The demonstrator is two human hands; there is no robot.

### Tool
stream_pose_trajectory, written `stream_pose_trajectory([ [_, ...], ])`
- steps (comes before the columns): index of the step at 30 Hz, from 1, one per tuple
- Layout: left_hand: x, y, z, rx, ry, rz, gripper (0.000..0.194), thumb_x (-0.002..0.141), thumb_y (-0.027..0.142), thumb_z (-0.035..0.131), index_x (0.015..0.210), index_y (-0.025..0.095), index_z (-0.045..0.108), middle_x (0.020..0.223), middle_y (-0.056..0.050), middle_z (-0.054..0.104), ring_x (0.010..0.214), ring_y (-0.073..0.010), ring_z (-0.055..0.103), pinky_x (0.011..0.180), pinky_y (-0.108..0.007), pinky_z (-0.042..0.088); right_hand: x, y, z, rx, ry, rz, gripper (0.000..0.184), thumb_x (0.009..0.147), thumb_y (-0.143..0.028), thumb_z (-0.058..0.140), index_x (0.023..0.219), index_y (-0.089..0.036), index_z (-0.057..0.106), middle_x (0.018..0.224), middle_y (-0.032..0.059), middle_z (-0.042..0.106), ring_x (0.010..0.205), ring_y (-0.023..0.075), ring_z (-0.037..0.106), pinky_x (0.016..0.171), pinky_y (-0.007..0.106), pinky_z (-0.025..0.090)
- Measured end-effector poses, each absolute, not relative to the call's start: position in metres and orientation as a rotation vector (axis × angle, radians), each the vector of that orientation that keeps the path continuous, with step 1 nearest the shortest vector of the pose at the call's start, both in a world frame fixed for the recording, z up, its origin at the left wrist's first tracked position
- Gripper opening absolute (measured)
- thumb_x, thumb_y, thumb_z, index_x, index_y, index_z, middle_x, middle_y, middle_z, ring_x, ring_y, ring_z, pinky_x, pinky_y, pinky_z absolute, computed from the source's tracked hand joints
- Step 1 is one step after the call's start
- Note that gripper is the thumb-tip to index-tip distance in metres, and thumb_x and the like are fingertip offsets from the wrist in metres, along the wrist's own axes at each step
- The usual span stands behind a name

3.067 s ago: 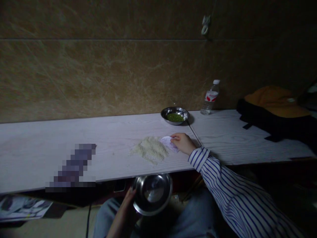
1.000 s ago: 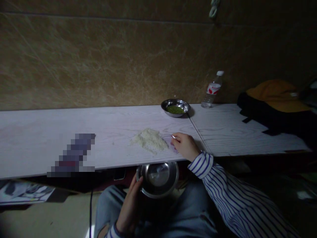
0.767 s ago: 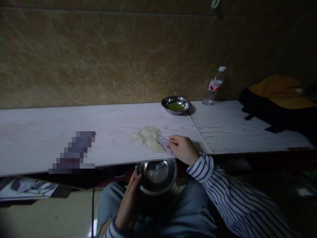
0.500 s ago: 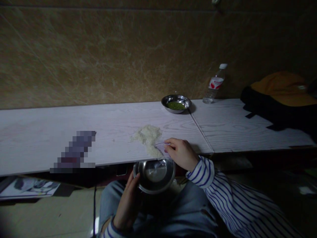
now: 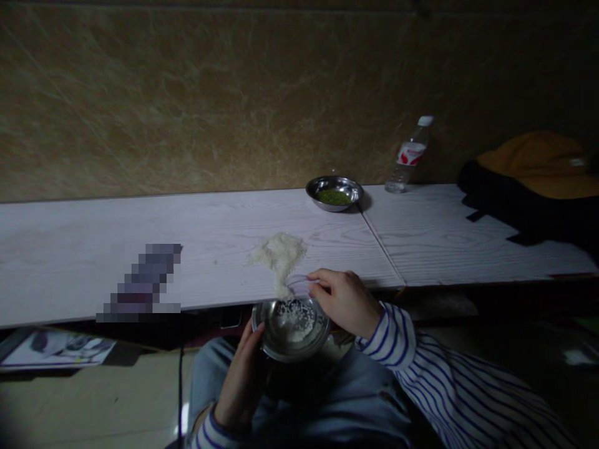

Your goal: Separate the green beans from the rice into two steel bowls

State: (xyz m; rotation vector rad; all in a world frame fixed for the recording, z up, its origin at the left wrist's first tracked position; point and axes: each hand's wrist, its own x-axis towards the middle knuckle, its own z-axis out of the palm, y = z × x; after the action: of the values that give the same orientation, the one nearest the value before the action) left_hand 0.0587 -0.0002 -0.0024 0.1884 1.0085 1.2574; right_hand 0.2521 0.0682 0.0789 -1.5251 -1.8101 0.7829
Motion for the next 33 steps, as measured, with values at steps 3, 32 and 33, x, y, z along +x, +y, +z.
stream_pose_trajectory([
  [3, 0.057, -0.001, -0.001, 0.187, 1.001, 1.257, 0.062, 0.087, 0.028, 0.072, 0.148, 0.026, 0.059, 0.145, -0.01, 0.068, 0.141, -0.0291, 0.056, 0.118, -0.04, 0.042, 0.258, 0.074, 0.079, -1.515, -1.786, 0.761, 0.018, 0.083, -0.024, 0.068, 0.096, -0.025, 0.082, 0.082, 0.0046, 0.083, 0.069, 0.0221, 0.077, 0.063, 0.029, 0.062],
  [32, 0.036, 0.001, -0.02, 0.348, 1.105, 1.259, 0.052, 0.086, 0.037, 0.074, 0.137, 0.028, 0.068, 0.149, -0.008, 0.065, 0.148, -0.0297, 0.047, 0.12, -0.041, 0.038, 0.266, 0.164, 0.074, -1.538, -1.557, 0.95, 0.012, 0.084, -0.01, 0.07, 0.092, -0.014, 0.077, 0.075, 0.0078, 0.08, 0.067, 0.0194, 0.077, 0.052, 0.022, 0.057],
  [33, 0.037, 0.001, -0.02, 0.332, 1.092, 1.258, 0.052, 0.086, 0.037, 0.073, 0.137, 0.028, 0.067, 0.148, -0.008, 0.066, 0.147, -0.0291, 0.049, 0.121, -0.04, 0.037, 0.269, 0.165, 0.076, -1.545, -1.549, 0.925, 0.011, 0.085, -0.01, 0.07, 0.093, -0.014, 0.076, 0.076, 0.0082, 0.08, 0.065, 0.0187, 0.076, 0.051, 0.022, 0.056],
])
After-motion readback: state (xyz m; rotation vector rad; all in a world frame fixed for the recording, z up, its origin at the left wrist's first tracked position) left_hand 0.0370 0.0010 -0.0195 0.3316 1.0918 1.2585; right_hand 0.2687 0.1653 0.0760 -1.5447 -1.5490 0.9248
